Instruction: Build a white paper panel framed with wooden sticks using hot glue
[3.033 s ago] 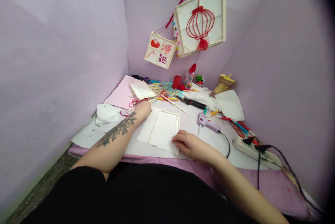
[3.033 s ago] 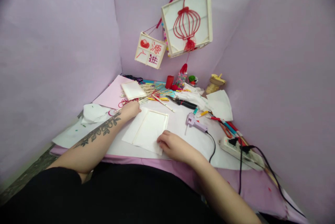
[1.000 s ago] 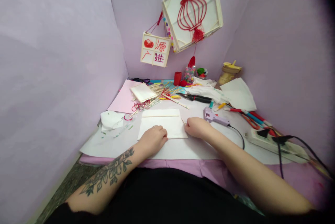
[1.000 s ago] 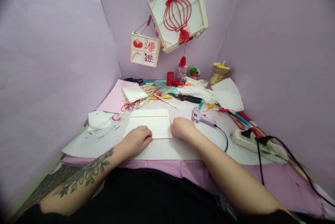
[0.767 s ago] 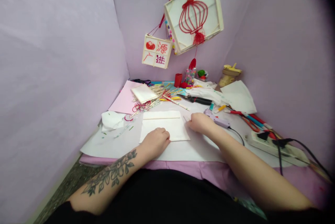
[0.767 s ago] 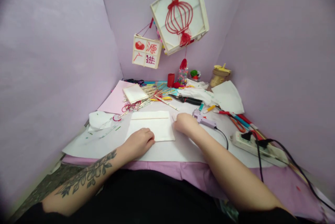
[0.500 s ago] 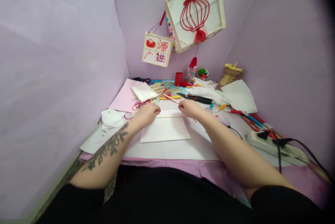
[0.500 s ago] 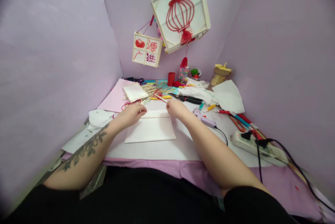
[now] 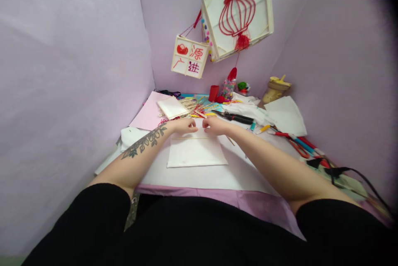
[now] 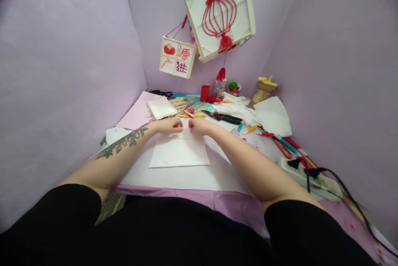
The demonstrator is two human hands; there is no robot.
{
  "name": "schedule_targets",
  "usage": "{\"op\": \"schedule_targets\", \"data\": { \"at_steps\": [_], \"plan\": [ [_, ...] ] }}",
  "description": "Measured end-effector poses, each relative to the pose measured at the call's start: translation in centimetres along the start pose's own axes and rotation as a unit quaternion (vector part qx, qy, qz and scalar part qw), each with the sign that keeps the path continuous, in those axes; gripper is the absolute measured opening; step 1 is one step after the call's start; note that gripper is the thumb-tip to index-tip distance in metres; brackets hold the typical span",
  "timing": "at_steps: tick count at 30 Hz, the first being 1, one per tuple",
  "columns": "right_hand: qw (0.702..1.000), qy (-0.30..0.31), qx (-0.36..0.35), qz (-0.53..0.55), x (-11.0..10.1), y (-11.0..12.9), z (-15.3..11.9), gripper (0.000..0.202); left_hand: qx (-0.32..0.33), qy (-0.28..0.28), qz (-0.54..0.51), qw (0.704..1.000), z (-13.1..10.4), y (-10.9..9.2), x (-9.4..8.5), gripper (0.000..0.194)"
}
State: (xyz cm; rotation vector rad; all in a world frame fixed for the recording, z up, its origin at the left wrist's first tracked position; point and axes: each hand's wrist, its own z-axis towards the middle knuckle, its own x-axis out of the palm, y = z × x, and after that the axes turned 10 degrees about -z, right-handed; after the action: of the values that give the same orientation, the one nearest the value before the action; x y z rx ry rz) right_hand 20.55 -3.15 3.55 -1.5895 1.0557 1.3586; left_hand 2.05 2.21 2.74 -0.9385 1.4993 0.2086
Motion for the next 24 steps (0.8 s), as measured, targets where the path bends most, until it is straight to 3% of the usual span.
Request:
{"op": "schedule_targets", "data": {
  "at_steps": [4, 8, 13, 19, 24],
  "plan": [
    [0.996, -0.047, -0.05, 0.057, -0.2, -0.5, -1.7, 0.019, 0.046, -0.011, 0.004, 0.999, -1.3, -0.1, -0.1, 0.038],
    [0.991, -0.052, -0.067, 0.103, 0.0, -0.8, -2.8, 0.017, 0.036, -0.06, 0.034, 0.997, -2.7, -0.8, 0.6, 0.027],
    [0.985, -0.077, -0.036, 0.148, -0.5, -0.2, -1.5, 0.023, 0.034, -0.1, 0.06, 0.993, -4.2, -1.8, 1.6, 0.024],
    [0.994, 0.005, -0.086, 0.06, -1.0, 0.8, 1.6, 0.022, 0.028, -0.113, 0.087, 0.989, -5.1, -2.8, 1.9, 0.025],
    [0.987, 0.041, -0.121, 0.1, -0.9, 0.3, 0.2, 0.035, -0.009, -0.108, 0.092, 0.99, -4.6, -2.4, 1.9, 0.029]
  ]
}}
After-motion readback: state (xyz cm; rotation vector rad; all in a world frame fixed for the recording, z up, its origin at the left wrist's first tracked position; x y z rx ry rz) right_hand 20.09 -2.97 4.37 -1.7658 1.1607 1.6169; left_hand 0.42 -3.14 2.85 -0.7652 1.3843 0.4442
